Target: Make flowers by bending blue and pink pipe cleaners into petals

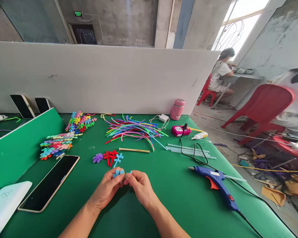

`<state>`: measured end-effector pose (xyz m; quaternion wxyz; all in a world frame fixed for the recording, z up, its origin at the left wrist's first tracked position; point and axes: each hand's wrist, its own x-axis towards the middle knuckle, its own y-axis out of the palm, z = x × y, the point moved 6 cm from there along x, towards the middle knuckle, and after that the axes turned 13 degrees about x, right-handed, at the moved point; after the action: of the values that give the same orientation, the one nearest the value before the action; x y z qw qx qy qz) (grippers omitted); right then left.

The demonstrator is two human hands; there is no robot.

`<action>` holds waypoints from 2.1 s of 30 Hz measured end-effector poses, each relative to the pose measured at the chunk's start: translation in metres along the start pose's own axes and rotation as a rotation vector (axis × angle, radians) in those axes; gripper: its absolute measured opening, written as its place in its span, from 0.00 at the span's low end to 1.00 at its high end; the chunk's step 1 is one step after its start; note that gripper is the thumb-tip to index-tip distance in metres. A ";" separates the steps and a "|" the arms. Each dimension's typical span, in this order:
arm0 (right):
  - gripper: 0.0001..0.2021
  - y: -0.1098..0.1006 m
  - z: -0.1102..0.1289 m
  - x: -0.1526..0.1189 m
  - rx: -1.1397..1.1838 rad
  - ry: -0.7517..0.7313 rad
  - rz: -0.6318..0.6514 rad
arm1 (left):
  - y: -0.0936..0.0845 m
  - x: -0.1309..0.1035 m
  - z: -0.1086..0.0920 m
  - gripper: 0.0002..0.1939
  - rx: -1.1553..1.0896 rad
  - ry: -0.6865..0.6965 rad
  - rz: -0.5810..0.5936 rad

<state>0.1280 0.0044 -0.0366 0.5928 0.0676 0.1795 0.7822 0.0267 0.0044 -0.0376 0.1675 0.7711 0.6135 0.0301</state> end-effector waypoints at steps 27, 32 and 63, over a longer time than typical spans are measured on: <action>0.06 0.014 0.043 -0.001 -1.000 -0.789 0.059 | -0.005 0.015 0.009 0.10 -0.294 -0.212 0.009; 0.09 0.014 0.039 0.001 -0.934 -0.684 0.094 | -0.002 0.014 0.006 0.11 -0.235 -0.191 0.056; 0.15 -0.004 0.025 0.010 -0.368 -0.339 -0.023 | -0.012 0.016 -0.001 0.09 -0.148 -0.094 -0.077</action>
<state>0.1369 0.0200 -0.0163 0.6257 0.0868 -0.0671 0.7723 0.0190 0.0220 -0.0423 0.2534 0.7329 0.6305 0.0327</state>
